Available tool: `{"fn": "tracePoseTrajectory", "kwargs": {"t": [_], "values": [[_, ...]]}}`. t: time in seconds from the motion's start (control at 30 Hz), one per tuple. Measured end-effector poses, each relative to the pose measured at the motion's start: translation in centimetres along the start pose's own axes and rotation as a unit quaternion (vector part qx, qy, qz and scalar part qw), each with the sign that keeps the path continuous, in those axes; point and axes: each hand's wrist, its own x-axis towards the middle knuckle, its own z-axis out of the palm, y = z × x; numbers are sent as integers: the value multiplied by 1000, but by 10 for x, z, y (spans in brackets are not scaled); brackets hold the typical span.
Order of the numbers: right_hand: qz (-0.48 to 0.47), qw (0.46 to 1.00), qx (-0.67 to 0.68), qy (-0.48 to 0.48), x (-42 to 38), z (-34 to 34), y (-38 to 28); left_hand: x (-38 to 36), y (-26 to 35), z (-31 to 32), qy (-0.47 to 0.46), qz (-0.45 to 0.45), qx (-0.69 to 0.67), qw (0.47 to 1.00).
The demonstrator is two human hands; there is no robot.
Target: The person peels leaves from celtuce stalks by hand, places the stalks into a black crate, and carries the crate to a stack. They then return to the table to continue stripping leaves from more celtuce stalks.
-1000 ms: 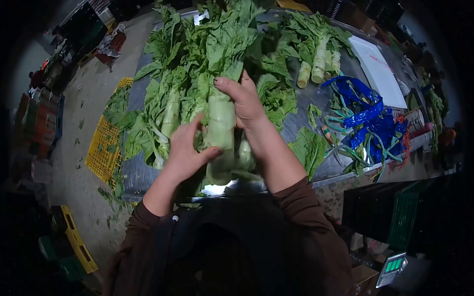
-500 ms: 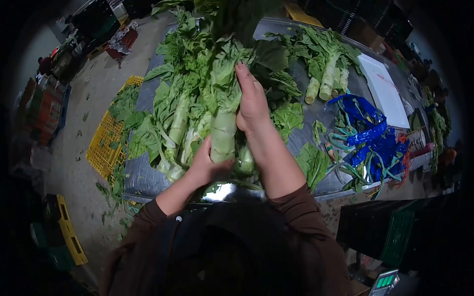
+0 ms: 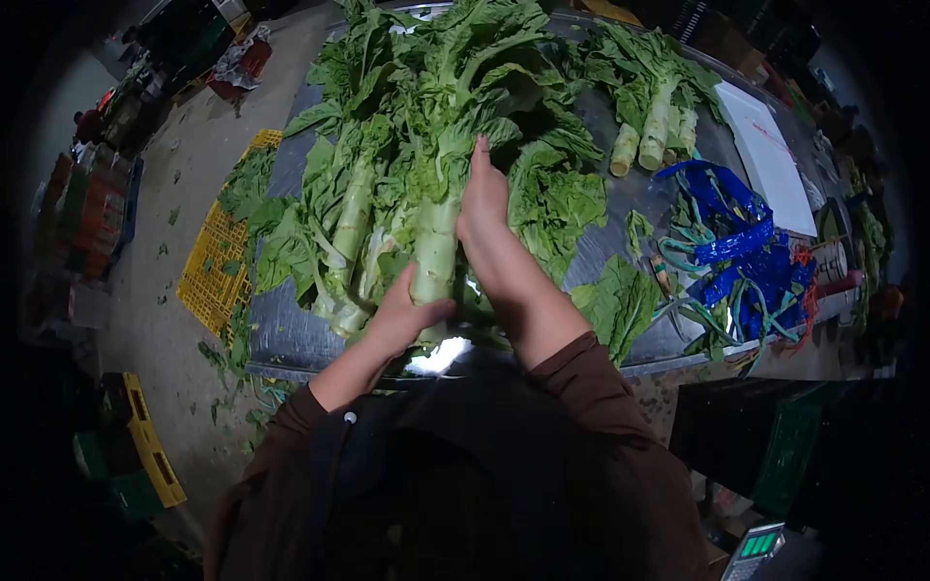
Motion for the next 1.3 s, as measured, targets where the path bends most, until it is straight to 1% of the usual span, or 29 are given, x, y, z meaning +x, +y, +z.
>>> {"fn": "tracePoseTrajectory", "kwargs": {"t": [0.03,0.1,0.17,0.2,0.27,0.33,0.43,0.5,0.53,0.6,0.63,0.67,0.7,0.73,0.77,0.8,0.83,0.87,0.9,0.97,1.0,1.03,1.07,1.1,1.17,1.2,1.23,1.27,1.3], "values": [[1,1000,1,3,3,-3,3,1,-4,2,21,11,31,999],[-35,995,-87,31,9,-6,5,2,-7,8,39,22,63,997],[-47,994,-88,34,12,-6,7,1,-7,13,94,44,84,991],[-59,994,-90,36,11,-4,7,2,-6,15,95,44,85,991],[-70,990,-112,44,12,-4,8,3,-4,17,153,42,178,971],[-83,986,-132,51,16,-3,10,3,-5,18,166,37,189,967],[-91,989,-102,47,25,-10,20,5,-7,19,190,31,224,955],[-8,995,-36,92,28,-10,21,8,-2,19,202,32,251,946],[-7,995,-36,93,29,-11,22,8,1,20,206,18,262,943],[22,994,41,101,27,-5,17,8,3,19,211,5,274,938],[22,994,42,101,26,-3,14,9,0,18,212,27,276,937],[31,993,78,84,23,-1,10,9,-3,18,213,48,278,936],[40,990,114,68,21,-2,8,11,-7,13,211,46,279,936],[40,990,114,70,22,-4,7,14,-11,5,133,71,163,975],[61,985,146,63,25,-6,5,15,-6,0,53,94,43,993],[82,979,178,55,28,-8,3,14,-1,-3,51,94,43,993],[87,975,190,75,31,-8,3,12,4,-5,-10,48,-70,996],[86,975,192,76,36,-11,5,10,10,-5,-70,1,-181,981],[99,970,205,84,41,-14,7,11,11,-5,-71,0,-181,981],[115,965,218,91,43,-22,9,11,12,-6,-100,-45,-261,959],[102,975,183,72,39,-28,9,8,12,-6,-98,-45,-262,959],[88,984,147,52,34,-34,7,6,13,-5,-104,-52,-296,948],[90,984,145,50,28,-42,4,5,13,-4,-110,-58,-330,936],[91,995,50,7,17,-53,0,6,12,-9,-107,-58,-332,935],[88,983,-138,-80,-6,-79,-11,11,11,-21,-38,-33,-182,982],[85,961,-231,-124,-13,-89,-18,10,13,-21,15,-7,-122,992],[81,929,-321,-166,-16,-97,-25,12,7,-24,17,-8,-123,992],[83,928,-322,-168,-16,-103,-31,15,0,-28,59,41,2,997],[-112,804,-575,-98,-16,-108,-38,18,-7,-30,99,90,128,983]]}}
